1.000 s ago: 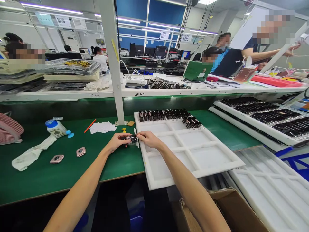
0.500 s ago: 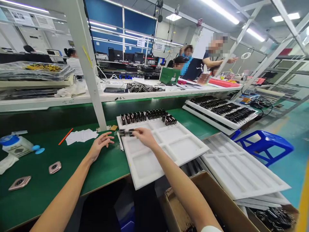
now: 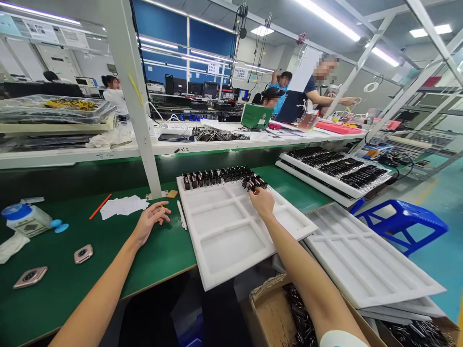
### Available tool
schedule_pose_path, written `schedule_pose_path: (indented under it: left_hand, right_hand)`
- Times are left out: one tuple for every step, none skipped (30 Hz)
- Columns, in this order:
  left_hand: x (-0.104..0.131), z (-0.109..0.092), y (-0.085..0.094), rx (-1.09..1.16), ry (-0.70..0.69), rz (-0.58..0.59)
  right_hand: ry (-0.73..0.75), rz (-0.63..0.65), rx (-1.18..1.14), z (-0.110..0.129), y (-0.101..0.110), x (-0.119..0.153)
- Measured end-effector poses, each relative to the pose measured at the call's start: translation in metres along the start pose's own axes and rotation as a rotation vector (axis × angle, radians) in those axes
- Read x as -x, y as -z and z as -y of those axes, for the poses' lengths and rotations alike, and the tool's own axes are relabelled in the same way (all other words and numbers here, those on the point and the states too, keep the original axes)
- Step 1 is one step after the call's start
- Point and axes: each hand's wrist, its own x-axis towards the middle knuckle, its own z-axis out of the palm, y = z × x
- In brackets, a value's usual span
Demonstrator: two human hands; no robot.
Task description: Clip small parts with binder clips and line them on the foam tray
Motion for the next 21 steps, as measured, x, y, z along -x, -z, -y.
schedule_pose_path:
  left_hand:
    - [0.0,0.0,0.0,0.0,0.005,0.0]
    - [0.0,0.0,0.0,0.001,0.007,-0.001]
    - [0.0,0.0,0.0,0.004,0.007,-0.001]
    - [0.0,0.0,0.0,0.007,0.005,0.001]
    - [0.0,0.001,0.0,0.011,0.002,0.002]
    - [0.0,0.001,0.0,0.014,-0.001,0.004]
    - [0.0,0.001,0.0,0.016,-0.003,0.004]
    - [0.0,0.002,0.001,0.016,-0.004,0.003]
    - [0.0,0.002,0.001,0.015,-0.005,0.002]
    - [0.0,0.002,0.001,0.014,-0.007,0.0]
    - [0.0,0.003,0.001,0.011,-0.009,-0.001]
    - [0.0,0.003,0.001,0.01,-0.012,0.0]
    - [0.0,0.004,0.001,0.011,-0.015,0.002]
    - [0.0,0.004,0.001,0.013,-0.018,0.002]
    - [0.0,0.005,0.001,0.015,-0.021,0.002]
    - [-0.001,0.005,0.001,0.018,-0.024,-0.001]
    - [-0.001,0.005,0.001,0.02,-0.026,-0.003]
    - [-0.001,0.005,0.001,0.021,-0.026,-0.006]
    - [-0.001,0.004,0.001,0.02,-0.026,-0.007]
    - [-0.001,0.003,0.0,0.019,-0.025,-0.008]
    - [-0.001,0.002,0.0,0.016,-0.023,-0.008]
  right_hand:
    - [0.009,0.003,0.013,0.001,-0.002,-0.002]
    - [0.018,0.007,0.026,0.002,-0.004,-0.003]
    - [0.027,0.012,0.037,0.003,-0.006,-0.005]
    - [0.033,0.018,0.045,0.005,-0.008,-0.006]
    - [0.035,0.022,0.052,0.007,-0.009,-0.007]
    - [0.037,0.024,0.056,0.009,-0.01,-0.008]
    - [0.039,0.024,0.061,0.01,-0.01,-0.008]
    - [0.045,0.023,0.069,0.012,-0.011,-0.007]
    - [0.057,0.018,0.084,0.013,-0.011,-0.007]
    - [0.071,0.011,0.103,0.014,-0.011,-0.006]
    - [0.085,0.004,0.12,0.015,-0.011,-0.005]
    - [0.097,-0.001,0.131,0.015,-0.011,-0.004]
    - [0.098,-0.004,0.129,0.015,-0.01,-0.004]
    - [0.097,-0.004,0.115,0.015,-0.009,-0.003]
    - [0.096,0.002,0.091,0.015,-0.008,-0.002]
    - [0.099,0.008,0.065,0.015,-0.006,-0.001]
    - [0.108,0.01,0.042,0.015,-0.002,0.001]
    - [0.119,0.009,0.024,0.016,0.003,0.005]
    - [0.131,0.007,0.015,0.015,0.011,0.01]
    - [0.143,-0.005,0.001,0.013,0.02,0.018]
    - [0.149,-0.037,-0.028,0.009,0.032,0.028]
